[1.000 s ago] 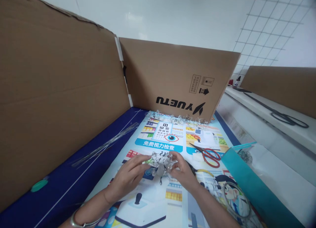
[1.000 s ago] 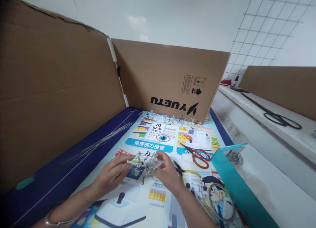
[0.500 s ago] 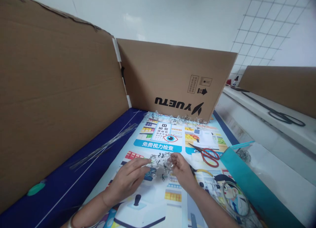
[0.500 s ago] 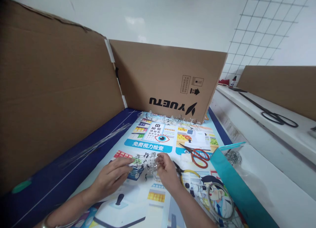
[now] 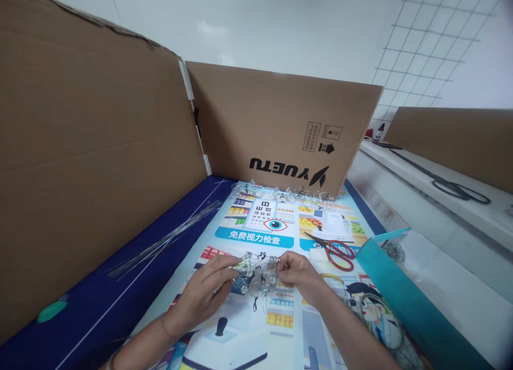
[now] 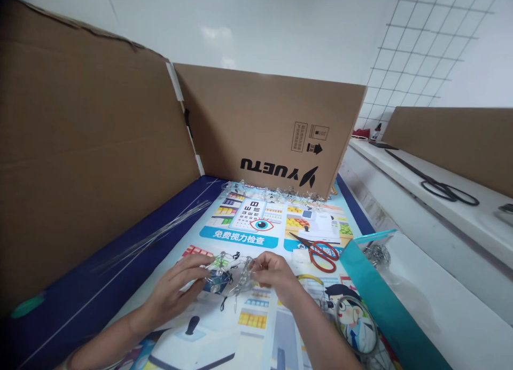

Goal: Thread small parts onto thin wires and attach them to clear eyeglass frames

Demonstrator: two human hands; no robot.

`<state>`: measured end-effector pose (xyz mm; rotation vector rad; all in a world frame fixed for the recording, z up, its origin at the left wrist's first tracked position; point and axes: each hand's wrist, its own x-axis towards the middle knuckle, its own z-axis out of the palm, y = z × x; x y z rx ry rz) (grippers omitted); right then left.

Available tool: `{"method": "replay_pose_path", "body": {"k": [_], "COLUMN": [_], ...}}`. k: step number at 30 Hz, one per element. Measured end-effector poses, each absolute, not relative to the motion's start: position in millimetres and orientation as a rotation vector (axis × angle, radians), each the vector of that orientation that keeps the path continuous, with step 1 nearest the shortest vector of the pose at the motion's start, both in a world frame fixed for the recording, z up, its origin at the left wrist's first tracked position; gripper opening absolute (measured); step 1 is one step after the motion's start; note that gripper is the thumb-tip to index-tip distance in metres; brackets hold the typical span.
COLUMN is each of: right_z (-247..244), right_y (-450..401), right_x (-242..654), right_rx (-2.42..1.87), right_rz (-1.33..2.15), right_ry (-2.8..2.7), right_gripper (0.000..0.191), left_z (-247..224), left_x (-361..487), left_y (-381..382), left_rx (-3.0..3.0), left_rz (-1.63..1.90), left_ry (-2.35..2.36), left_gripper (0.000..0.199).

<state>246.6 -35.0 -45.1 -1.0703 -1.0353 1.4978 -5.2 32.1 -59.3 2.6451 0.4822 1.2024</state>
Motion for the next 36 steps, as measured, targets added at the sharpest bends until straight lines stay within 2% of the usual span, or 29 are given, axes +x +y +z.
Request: {"method": "replay_pose_path", "body": {"k": [5, 12, 20, 29, 36], "right_z": [-36, -47, -46, -47, -45], "right_y": [-39, -40, -40, -39, -38], "right_x": [248, 246, 246, 251, 244], "right_rx": [-1.034, -0.867, -0.735, -0.775, -0.919], "right_rz": [1.559, 1.752, 1.787, 1.633, 1.595], "right_ry": [-0.973, -0.905, -0.806, -0.748, -0.778], "right_gripper": [0.021, 0.043, 0.041, 0.035, 0.037], "left_z": [-60, -57, -54, -57, -61], "left_x": [-5, -3, -2, -4, -5], "left_y": [32, 28, 29, 39, 40], "left_rx": [2.662, 2.715, 2.689, 2.625, 2.620], "left_rz": [1.255, 1.330, 1.251, 1.081, 1.164], "left_ry": [0.488, 0.424, 0.440, 0.446, 0.513], "left_gripper": [0.026, 0.030, 0.024, 0.018, 0.017]}}
